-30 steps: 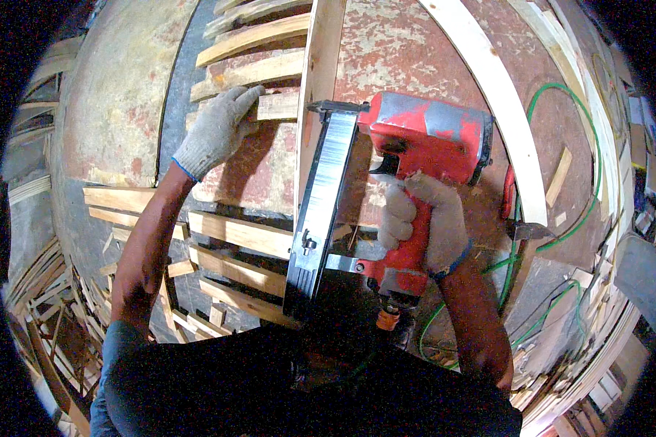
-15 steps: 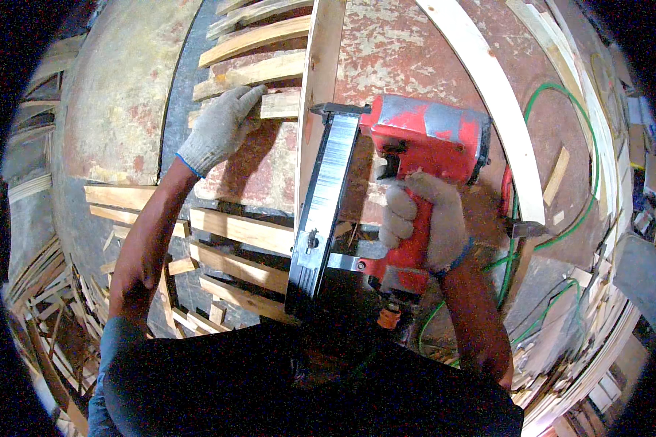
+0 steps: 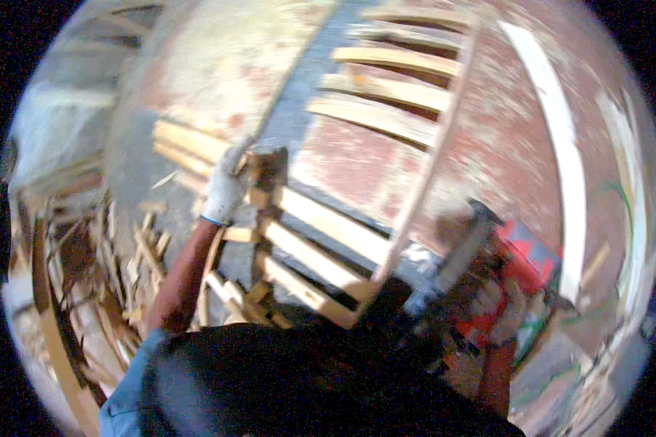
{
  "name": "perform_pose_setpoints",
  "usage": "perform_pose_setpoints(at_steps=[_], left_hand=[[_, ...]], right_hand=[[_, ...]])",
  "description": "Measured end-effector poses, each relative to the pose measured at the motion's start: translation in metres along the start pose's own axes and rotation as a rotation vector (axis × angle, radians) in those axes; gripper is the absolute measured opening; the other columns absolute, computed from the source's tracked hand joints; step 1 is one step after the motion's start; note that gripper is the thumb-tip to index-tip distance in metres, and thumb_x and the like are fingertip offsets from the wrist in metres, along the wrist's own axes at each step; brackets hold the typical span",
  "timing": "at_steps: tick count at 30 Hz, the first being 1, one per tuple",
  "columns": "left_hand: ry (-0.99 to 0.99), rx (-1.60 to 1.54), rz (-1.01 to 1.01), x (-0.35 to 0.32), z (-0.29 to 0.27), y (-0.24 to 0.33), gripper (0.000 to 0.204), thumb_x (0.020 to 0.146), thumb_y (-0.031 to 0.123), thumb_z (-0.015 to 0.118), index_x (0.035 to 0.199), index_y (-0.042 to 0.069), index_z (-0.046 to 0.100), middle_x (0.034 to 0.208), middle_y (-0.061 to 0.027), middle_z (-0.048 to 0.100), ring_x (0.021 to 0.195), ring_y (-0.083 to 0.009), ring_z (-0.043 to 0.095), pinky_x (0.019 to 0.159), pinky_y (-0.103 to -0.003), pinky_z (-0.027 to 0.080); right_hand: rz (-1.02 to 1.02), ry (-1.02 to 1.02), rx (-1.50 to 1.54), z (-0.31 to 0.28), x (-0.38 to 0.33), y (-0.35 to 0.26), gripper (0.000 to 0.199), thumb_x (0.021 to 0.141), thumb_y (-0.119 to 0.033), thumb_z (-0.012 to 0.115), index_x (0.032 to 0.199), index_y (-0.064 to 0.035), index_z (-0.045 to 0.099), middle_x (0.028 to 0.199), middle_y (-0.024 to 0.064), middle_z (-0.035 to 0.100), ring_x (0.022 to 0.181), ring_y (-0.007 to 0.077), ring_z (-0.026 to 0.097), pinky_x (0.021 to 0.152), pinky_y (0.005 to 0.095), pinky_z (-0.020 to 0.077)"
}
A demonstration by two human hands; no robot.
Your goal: The person sits on the floor and assembles a wooden frame by attaching small wooden slats to a larger frame structure. They use a red pneumatic nail gun to secure each slat in place, picking up pieces from a pile on the floor and aligning them before nailing.
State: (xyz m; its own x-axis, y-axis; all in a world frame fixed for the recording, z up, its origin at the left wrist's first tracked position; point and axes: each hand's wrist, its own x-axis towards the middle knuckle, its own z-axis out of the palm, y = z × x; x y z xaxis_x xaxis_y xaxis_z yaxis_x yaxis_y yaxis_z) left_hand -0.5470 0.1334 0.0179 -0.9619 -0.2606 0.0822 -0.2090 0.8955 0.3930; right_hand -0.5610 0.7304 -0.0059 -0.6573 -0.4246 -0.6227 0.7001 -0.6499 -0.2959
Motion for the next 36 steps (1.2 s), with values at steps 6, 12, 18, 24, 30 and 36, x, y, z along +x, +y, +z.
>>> perform_pose_setpoints(at_steps=[6,12,18,24,30,36], left_hand=[[0.052,0.252,-0.490,-0.174,-0.077,-0.123,0.043,0.093,0.020,0.063,0.135,0.009,0.061,0.130,-0.0200,0.063,0.120,-0.0391,0.060,0.101,-0.045,0.049],[0.106,0.225,-0.929,-0.362,-0.092,-0.211,0.045,0.096,0.032,0.062,0.131,0.003,0.064,0.125,-0.0216,0.068,0.116,-0.0362,0.065,0.100,-0.040,0.050],[0.036,0.237,-0.971,-0.367,-0.091,-0.179,0.043,0.096,0.030,0.057,0.128,0.002,0.064,0.122,-0.0256,0.067,0.118,-0.0409,0.062,0.103,-0.044,0.047],[0.145,0.104,-0.772,-0.345,-0.085,-0.177,0.041,0.097,0.026,0.057,0.131,0.003,0.063,0.128,-0.0223,0.064,0.124,-0.0381,0.058,0.107,-0.043,0.044],[0.202,0.134,-1.121,-0.459,-0.133,-0.205,0.043,0.098,0.030,0.058,0.128,0.000,0.065,0.127,-0.0187,0.069,0.115,-0.0298,0.067,0.100,-0.036,0.049],[-0.113,0.263,-0.868,-0.480,-0.103,-0.156,0.054,0.089,0.030,0.070,0.134,0.001,0.058,0.125,-0.0238,0.064,0.113,-0.0427,0.061,0.100,-0.048,0.046]], right_hand=[[-0.095,0.374,-0.313,0.002,-0.012,0.005,0.035,0.104,-0.042,0.050,0.113,-0.0098,0.062,0.066,-0.0029,0.043,0.054,0.0114,0.041,0.049,0.0280,0.0348],[-0.013,0.108,-0.301,-0.025,0.005,-0.015,0.051,0.102,-0.051,0.051,0.117,-0.0045,0.063,0.067,-0.0051,0.044,0.055,0.0095,0.042,0.047,0.0260,0.0339],[0.084,0.010,-0.213,-0.043,0.005,-0.030,0.046,0.106,-0.042,0.049,0.129,-0.0023,0.054,0.068,-0.0066,0.034,0.055,0.0079,0.033,0.050,0.0271,0.0309],[0.001,0.194,-0.289,-0.035,0.008,-0.020,0.045,0.103,-0.050,0.052,0.113,-0.0065,0.062,0.064,-0.0058,0.039,0.052,0.0072,0.036,0.046,0.0245,0.0308],[0.097,0.053,-0.314,-0.086,0.022,-0.037,0.043,0.103,-0.046,0.053,0.112,-0.0058,0.063,0.064,-0.0069,0.039,0.052,0.0073,0.036,0.046,0.0245,0.0324],[-0.070,0.377,-0.407,-0.058,0.000,-0.020,0.043,0.103,-0.046,0.053,0.113,-0.0057,0.063,0.064,-0.0070,0.039,0.052,0.0072,0.036,0.046,0.0245,0.0325]])
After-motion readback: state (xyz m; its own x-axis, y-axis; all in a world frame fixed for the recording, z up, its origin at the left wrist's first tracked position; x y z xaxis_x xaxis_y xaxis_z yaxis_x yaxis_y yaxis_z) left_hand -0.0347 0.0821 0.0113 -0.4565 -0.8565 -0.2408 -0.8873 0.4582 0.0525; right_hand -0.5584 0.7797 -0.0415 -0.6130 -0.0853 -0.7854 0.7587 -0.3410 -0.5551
